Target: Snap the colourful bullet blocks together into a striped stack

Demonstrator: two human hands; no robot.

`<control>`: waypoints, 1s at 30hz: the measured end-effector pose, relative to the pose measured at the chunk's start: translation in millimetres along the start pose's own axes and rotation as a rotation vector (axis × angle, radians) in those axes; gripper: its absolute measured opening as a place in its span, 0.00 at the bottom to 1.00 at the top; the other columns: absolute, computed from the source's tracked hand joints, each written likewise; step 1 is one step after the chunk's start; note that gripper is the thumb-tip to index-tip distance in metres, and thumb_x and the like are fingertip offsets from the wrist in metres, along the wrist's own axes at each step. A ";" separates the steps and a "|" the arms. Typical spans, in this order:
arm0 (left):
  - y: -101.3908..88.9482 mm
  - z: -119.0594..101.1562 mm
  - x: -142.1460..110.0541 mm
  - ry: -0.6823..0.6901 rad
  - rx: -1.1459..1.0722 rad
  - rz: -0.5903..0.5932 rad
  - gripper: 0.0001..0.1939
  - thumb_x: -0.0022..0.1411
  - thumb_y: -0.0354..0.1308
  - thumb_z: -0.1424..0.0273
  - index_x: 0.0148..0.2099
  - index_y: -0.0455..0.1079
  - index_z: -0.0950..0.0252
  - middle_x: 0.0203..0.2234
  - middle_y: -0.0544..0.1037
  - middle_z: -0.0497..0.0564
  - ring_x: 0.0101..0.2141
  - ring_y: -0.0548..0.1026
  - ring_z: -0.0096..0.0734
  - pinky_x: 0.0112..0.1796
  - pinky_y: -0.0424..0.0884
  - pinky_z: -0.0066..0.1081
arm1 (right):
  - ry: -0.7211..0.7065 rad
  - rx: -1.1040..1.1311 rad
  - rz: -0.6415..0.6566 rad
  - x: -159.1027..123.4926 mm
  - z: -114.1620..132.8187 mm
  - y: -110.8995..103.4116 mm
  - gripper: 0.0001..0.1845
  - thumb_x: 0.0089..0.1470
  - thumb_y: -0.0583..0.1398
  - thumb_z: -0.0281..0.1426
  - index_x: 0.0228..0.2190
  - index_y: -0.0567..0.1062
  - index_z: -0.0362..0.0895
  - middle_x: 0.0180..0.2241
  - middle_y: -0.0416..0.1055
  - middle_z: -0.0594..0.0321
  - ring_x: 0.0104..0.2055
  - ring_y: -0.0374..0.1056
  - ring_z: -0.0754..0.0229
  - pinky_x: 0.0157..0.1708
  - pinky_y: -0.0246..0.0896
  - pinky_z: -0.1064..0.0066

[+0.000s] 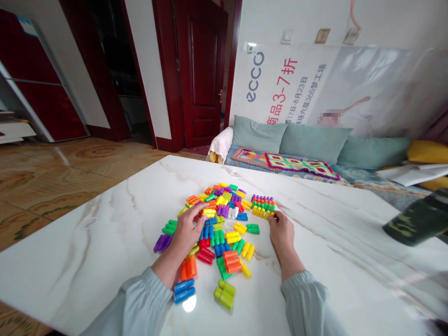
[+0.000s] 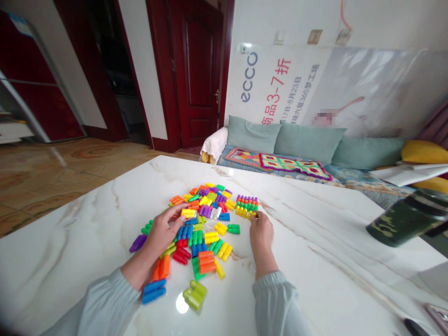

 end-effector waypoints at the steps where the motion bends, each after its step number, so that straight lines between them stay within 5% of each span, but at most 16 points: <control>1: 0.2 0.6 -0.2 -0.003 0.000 -0.002 0.16 0.64 0.53 0.69 0.53 0.71 0.62 0.47 0.78 0.53 0.47 0.76 0.38 0.51 0.72 0.39 | -0.004 -0.004 0.000 0.6 0.6 0.6 0.19 0.52 0.54 0.33 0.40 0.79 0.40 0.32 0.77 0.53 0.31 0.69 0.55 0.30 0.57 0.68; 15: -1.9 -4.8 0.4 -0.038 -0.054 0.001 0.15 0.63 0.54 0.68 0.51 0.72 0.61 0.46 0.79 0.53 0.45 0.78 0.37 0.48 0.75 0.37 | 0.020 0.135 -0.083 -1.0 4.8 -5.9 0.18 0.48 0.56 0.33 0.39 0.77 0.40 0.35 0.77 0.53 0.29 0.69 0.57 0.30 0.59 0.67; 20: 3.1 -6.2 -1.9 -0.072 -0.219 0.069 0.15 0.62 0.56 0.69 0.51 0.72 0.62 0.45 0.80 0.53 0.40 0.80 0.34 0.43 0.77 0.33 | -0.158 0.351 -0.249 -20.5 37.6 -26.6 0.13 0.56 0.56 0.37 0.38 0.75 0.43 0.39 0.75 0.56 0.30 0.67 0.61 0.29 0.60 0.69; 26: 10.4 -10.4 -8.2 -0.084 -0.381 0.206 0.11 0.62 0.58 0.69 0.48 0.73 0.62 0.41 0.81 0.52 0.40 0.80 0.34 0.43 0.77 0.32 | -0.416 0.653 0.229 -58.5 102.8 -18.1 0.12 0.55 0.62 0.35 0.42 0.75 0.47 0.36 0.77 0.61 0.33 0.71 0.60 0.33 0.66 0.69; 30: 9.1 -22.5 -9.3 -0.076 -0.437 0.273 0.08 0.61 0.60 0.69 0.43 0.74 0.64 0.37 0.82 0.51 0.37 0.80 0.33 0.42 0.77 0.30 | -0.463 0.682 0.418 -77.0 118.3 -5.6 0.10 0.52 0.64 0.32 0.39 0.77 0.47 0.34 0.77 0.64 0.33 0.71 0.61 0.35 0.65 0.71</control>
Point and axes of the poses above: each hand's wrist, its own x-axis towards the middle knuckle, its own y-axis out of the palm, z = x × y, the point moved 4 cm from there along x, towards the middle knuckle
